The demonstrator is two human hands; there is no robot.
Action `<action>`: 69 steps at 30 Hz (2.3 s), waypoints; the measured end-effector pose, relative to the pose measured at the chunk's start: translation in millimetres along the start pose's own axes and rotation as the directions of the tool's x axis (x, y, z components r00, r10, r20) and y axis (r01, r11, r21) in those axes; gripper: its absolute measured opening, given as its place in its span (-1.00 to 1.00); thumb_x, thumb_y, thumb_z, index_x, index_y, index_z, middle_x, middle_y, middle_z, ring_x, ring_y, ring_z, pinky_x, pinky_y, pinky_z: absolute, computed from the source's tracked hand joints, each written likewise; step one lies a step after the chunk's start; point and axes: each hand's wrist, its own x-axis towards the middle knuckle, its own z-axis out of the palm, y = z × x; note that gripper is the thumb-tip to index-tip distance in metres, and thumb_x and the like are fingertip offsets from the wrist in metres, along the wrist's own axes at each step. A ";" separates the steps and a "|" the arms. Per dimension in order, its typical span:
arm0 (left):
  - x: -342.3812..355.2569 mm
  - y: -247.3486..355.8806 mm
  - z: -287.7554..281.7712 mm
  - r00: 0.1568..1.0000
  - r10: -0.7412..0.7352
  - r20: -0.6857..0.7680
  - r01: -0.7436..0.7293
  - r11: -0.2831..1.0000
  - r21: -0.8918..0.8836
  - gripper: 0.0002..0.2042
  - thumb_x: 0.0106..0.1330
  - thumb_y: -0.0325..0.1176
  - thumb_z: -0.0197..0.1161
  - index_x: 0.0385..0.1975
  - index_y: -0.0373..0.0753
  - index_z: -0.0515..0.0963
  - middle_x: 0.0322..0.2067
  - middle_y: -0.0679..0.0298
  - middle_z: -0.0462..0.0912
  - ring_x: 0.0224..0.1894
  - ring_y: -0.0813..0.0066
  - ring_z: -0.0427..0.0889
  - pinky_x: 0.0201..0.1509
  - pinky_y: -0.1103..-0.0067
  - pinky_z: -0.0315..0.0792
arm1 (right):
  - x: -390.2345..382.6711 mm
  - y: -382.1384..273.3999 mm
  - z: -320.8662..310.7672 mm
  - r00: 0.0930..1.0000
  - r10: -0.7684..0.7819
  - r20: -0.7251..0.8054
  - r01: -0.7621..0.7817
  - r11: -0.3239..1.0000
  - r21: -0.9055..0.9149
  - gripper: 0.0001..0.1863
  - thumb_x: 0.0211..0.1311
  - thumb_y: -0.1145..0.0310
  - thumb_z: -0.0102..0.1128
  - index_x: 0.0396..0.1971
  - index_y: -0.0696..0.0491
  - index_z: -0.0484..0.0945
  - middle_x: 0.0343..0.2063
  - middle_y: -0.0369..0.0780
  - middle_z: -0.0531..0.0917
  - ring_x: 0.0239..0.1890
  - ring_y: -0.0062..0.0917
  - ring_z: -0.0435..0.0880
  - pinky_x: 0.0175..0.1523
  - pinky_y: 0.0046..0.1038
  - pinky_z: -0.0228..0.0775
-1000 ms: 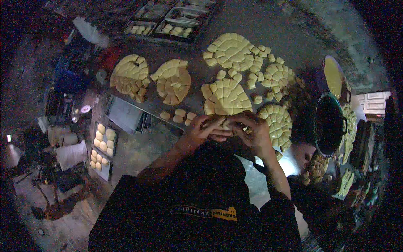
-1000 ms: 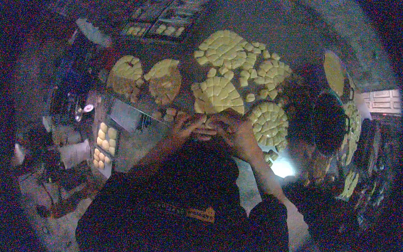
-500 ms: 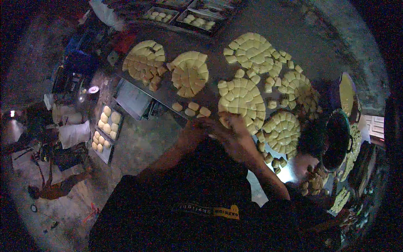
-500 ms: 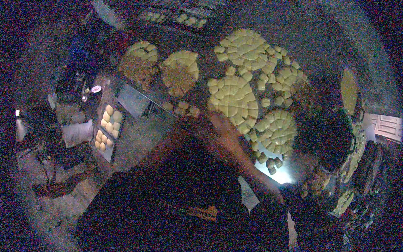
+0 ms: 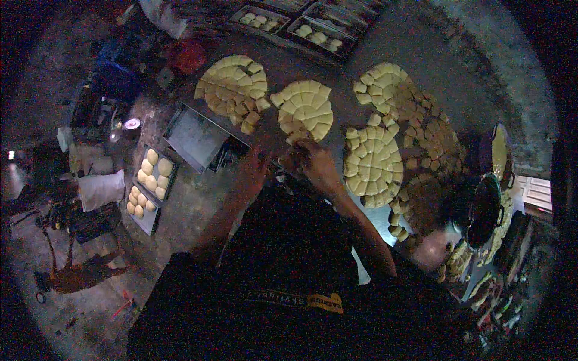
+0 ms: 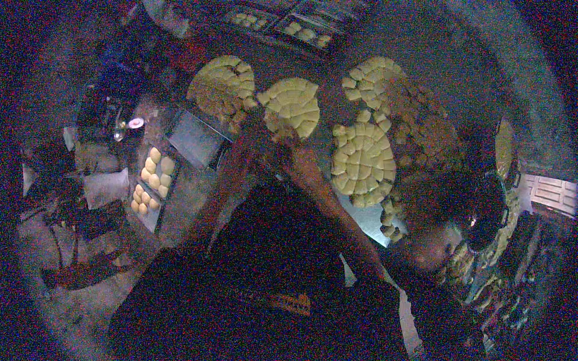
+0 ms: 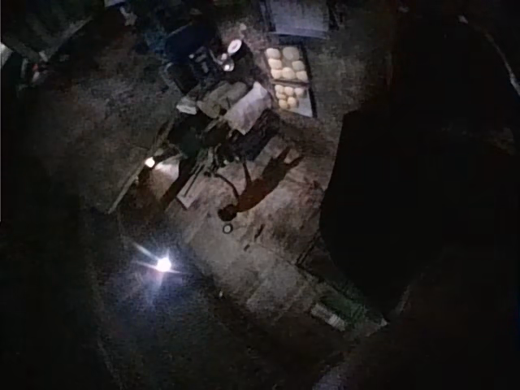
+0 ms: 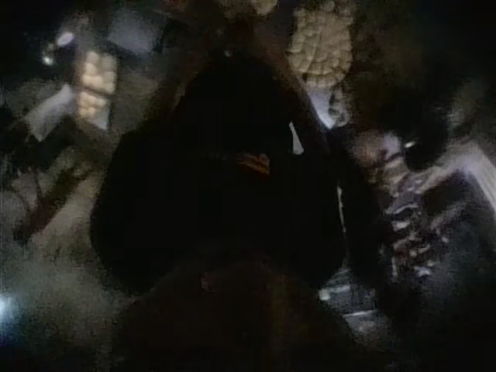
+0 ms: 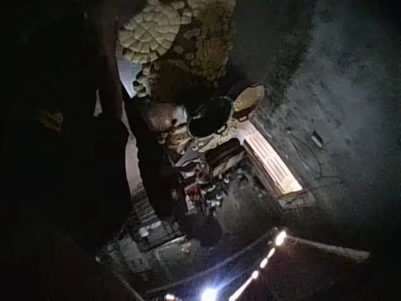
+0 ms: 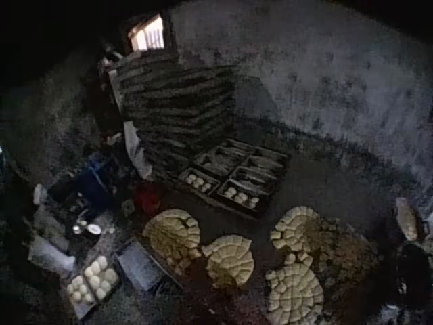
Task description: The person prepares dough pieces by hand on a metal table, repeatedly pinching and folding small portions and placing them together into circular patterns.
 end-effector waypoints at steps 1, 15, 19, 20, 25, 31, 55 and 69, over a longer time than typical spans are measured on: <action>7.6 -0.7 -11.6 1.000 -0.020 0.012 0.022 0.976 -0.217 -0.40 0.34 -0.38 0.31 0.41 -0.13 0.35 0.29 0.04 0.45 0.10 0.04 0.62 0.10 0.26 0.56 | 3.9 -2.4 9.9 0.997 -0.047 -0.056 0.043 0.996 -0.083 -0.47 0.21 0.37 0.34 0.22 0.02 0.54 0.06 -0.06 0.69 0.11 -0.09 0.66 0.21 -0.18 0.49; 63.2 -30.5 8.2 0.805 0.558 0.199 -0.442 0.789 -0.426 -0.38 0.19 -0.20 0.47 0.28 -0.16 0.47 0.29 0.16 0.47 0.34 0.08 0.45 0.48 0.20 0.26 | -36.1 11.9 10.2 0.991 -0.129 -0.037 0.082 0.804 -0.589 -0.33 0.22 0.08 0.36 0.34 -0.12 0.43 0.27 0.01 0.45 0.32 -0.01 0.42 0.32 -0.01 0.34; 82.5 -9.3 -47.3 0.872 0.412 0.264 -0.236 0.828 -0.509 -0.38 0.21 -0.15 0.47 0.27 -0.18 0.48 0.24 0.15 0.53 0.31 0.11 0.49 0.40 0.28 0.35 | -60.6 64.2 42.8 0.906 -0.418 -0.060 0.216 0.582 -0.784 -0.35 0.26 0.08 0.31 0.35 -0.15 0.43 0.35 0.01 0.37 0.34 0.00 0.39 0.35 0.04 0.34; 84.6 -19.0 -49.4 0.883 0.395 0.255 -0.213 0.820 -0.531 -0.39 0.22 -0.14 0.47 0.26 -0.18 0.48 0.22 0.14 0.55 0.29 0.12 0.51 0.38 0.30 0.37 | -57.0 64.5 46.9 0.886 -0.463 -0.028 0.251 0.528 -0.812 -0.35 0.27 0.08 0.30 0.36 -0.15 0.43 0.36 0.01 0.36 0.35 0.01 0.38 0.35 0.05 0.34; 106.3 -41.2 -70.5 0.903 0.370 0.218 -0.174 0.779 -0.602 -0.42 0.28 -0.14 0.45 0.26 -0.19 0.48 0.12 0.15 0.63 0.18 0.15 0.60 0.31 0.31 0.43 | -51.2 105.2 67.0 0.922 -0.375 0.097 0.296 0.522 -0.800 -0.43 0.30 0.17 0.27 0.32 -0.10 0.48 0.34 -0.01 0.40 0.35 0.00 0.38 0.29 0.02 0.43; 87.3 -74.7 -82.1 0.944 0.083 0.319 0.113 0.827 -0.550 -0.46 0.30 -0.15 0.44 0.25 -0.15 0.52 0.18 0.13 0.60 0.13 0.19 0.62 0.27 0.30 0.48 | -12.8 51.8 22.2 0.967 -0.153 0.205 0.227 0.880 -0.418 -0.40 0.35 0.28 0.26 0.38 -0.10 0.38 0.29 -0.05 0.47 0.25 -0.06 0.51 0.35 -0.08 0.39; -44.6 -120.4 -94.1 0.816 -0.578 0.021 0.444 0.603 -0.663 -0.55 0.24 -0.53 0.47 0.14 -0.21 0.54 0.12 0.22 0.65 -0.11 0.41 0.68 -0.16 0.49 0.62 | 443.1 124.3 -204.2 0.991 -0.088 0.106 0.137 0.659 -0.740 -0.50 0.49 0.14 0.08 0.34 -0.02 0.44 0.30 -0.05 0.49 0.34 -0.16 0.44 0.43 -0.08 0.25; -21.5 -132.9 -98.7 0.913 -0.392 -0.116 0.265 0.784 -0.561 -0.60 0.25 -0.54 0.44 0.09 -0.25 0.57 0.08 0.17 0.67 -0.09 0.35 0.71 -0.15 0.44 0.65 | 412.0 156.0 -226.9 0.990 -0.126 0.062 0.128 0.626 -0.769 -0.55 0.48 0.19 0.09 0.30 -0.03 0.48 0.26 -0.04 0.53 0.27 -0.13 0.50 0.37 -0.11 0.36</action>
